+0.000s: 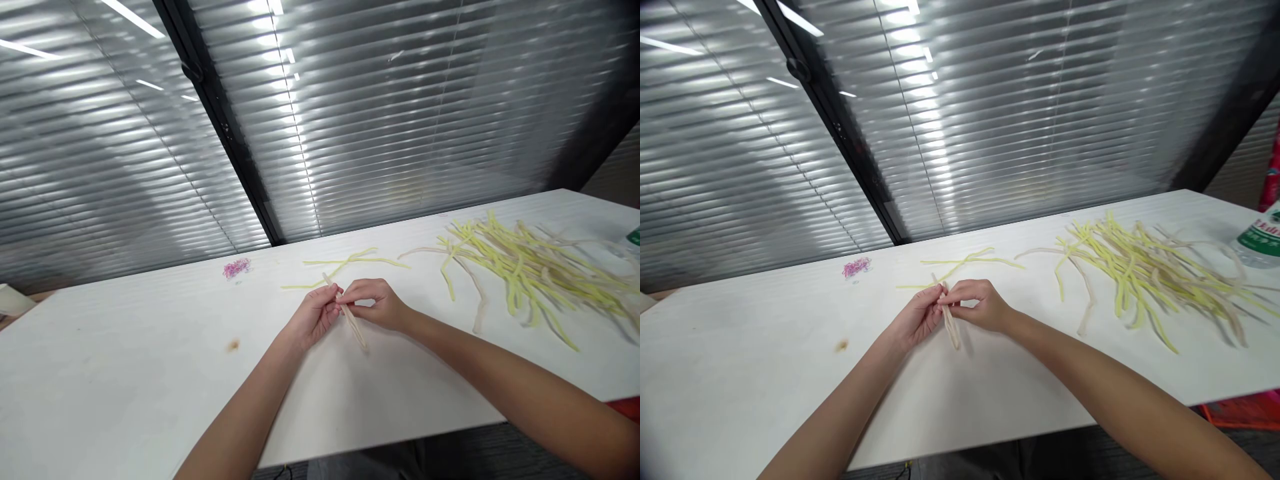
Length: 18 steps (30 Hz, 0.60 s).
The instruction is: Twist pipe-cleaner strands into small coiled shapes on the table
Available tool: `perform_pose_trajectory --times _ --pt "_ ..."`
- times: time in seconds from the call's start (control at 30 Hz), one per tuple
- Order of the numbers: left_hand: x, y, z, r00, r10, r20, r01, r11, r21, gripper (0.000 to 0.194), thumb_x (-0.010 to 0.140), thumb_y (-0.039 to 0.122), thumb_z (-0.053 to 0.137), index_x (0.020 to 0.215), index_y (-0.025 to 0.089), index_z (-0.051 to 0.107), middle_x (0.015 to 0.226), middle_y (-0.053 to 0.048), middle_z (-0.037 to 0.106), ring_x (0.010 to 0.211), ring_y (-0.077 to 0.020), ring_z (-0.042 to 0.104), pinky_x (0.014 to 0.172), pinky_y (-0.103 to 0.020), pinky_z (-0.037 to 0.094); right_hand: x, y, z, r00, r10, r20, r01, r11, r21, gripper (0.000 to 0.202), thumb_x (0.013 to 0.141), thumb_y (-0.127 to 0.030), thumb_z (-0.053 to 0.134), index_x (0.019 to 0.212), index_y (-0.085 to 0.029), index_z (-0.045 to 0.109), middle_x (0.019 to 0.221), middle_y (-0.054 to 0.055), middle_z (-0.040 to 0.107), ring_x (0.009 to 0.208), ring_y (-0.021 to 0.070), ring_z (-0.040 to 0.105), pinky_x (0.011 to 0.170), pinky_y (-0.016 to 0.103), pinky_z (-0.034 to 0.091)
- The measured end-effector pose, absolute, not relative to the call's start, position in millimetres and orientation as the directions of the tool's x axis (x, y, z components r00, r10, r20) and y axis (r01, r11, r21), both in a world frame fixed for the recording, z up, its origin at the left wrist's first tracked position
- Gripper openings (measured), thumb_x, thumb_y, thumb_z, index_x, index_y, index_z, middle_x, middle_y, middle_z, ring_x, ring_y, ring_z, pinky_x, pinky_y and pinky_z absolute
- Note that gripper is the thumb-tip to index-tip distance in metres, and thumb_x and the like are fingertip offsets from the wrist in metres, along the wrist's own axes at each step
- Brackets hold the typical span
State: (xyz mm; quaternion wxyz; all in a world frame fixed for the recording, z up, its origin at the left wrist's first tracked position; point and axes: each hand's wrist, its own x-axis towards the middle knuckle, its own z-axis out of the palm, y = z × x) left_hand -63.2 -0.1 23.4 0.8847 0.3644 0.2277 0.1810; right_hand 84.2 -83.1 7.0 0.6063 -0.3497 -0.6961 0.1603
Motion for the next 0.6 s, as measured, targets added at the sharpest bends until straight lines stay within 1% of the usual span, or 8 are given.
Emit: perform_pose_trajectory --times 0.1,0.2,0.27,0.37,0.47,0.6 --pt "-62.9 -0.4 22.1 0.846 0.478 -0.239 -0.124 0.61 0.783 0.02 0.078 0.025 0.068 0.077 0.005 0.064 0.067 -0.007 0.063 0.054 -0.0067 0.059 0.053 -0.012 0.05 85.3 -82.7 8.0 -0.026 0.702 0.712 0.27 0.69 -0.671 0.013 0.076 -0.019 0.07 0.088 -0.022 0.074 0.077 0.004 0.068 0.068 0.0112 0.061 0.063 0.023 0.048" --pt "-63.1 -2.5 23.6 0.821 0.515 -0.245 -0.096 0.548 0.831 0.024 0.075 0.029 0.071 0.079 0.005 0.065 0.075 -0.012 0.066 0.062 -0.0109 0.063 0.059 -0.016 0.052 86.4 -82.3 7.4 0.002 0.763 0.646 0.233 0.628 -0.743 0.011 0.071 -0.025 0.075 0.081 -0.02 0.074 0.071 0.004 0.066 0.062 0.0108 0.056 0.059 0.024 0.046" --pt "-63.4 -3.7 24.8 0.802 0.541 -0.252 -0.085 0.521 0.849 0.026 0.074 0.03 0.071 0.08 0.005 0.066 0.078 -0.013 0.067 0.066 -0.0122 0.064 0.061 -0.017 0.052 87.2 -82.5 6.7 0.036 0.81 0.585 0.207 0.567 -0.798 0.012 0.069 -0.028 0.076 0.077 -0.019 0.074 0.071 0.005 0.065 0.062 0.0114 0.055 0.06 0.025 0.045" --pt "-63.8 -3.6 25.6 0.784 0.565 -0.256 -0.078 0.499 0.863 0.026 0.074 0.031 0.071 0.082 0.007 0.068 0.077 -0.011 0.067 0.067 -0.012 0.064 0.062 -0.017 0.053 88.2 -83.1 5.6 0.075 0.861 0.503 0.168 0.486 -0.857 0.012 0.068 -0.029 0.076 0.075 -0.019 0.074 0.071 0.005 0.065 0.065 0.0124 0.055 0.063 0.027 0.045" --pt "-64.5 -2.6 25.9 0.794 0.561 -0.234 -0.083 0.481 0.873 0.026 0.076 0.033 0.069 0.085 0.009 0.069 0.076 -0.009 0.067 0.066 -0.0109 0.063 0.063 -0.017 0.052 88.3 -83.0 4.3 0.131 0.892 0.433 0.137 0.417 -0.899 0.014 0.066 -0.031 0.077 0.071 -0.018 0.073 0.071 0.004 0.064 0.064 0.0121 0.055 0.063 0.027 0.045" --pt "-67.1 -3.4 28.6 0.798 0.575 -0.181 -0.086 0.405 0.91 0.025 0.073 0.026 0.071 0.093 0.011 0.07 0.085 -0.008 0.067 0.076 -0.0118 0.063 0.073 -0.02 0.053 88.0 -81.6 2.9 0.194 0.931 0.309 0.026 0.31 -0.95 0.019 0.06 -0.03 0.08 0.065 -0.016 0.069 0.068 0.003 0.062 0.064 0.0114 0.054 0.061 0.025 0.043"
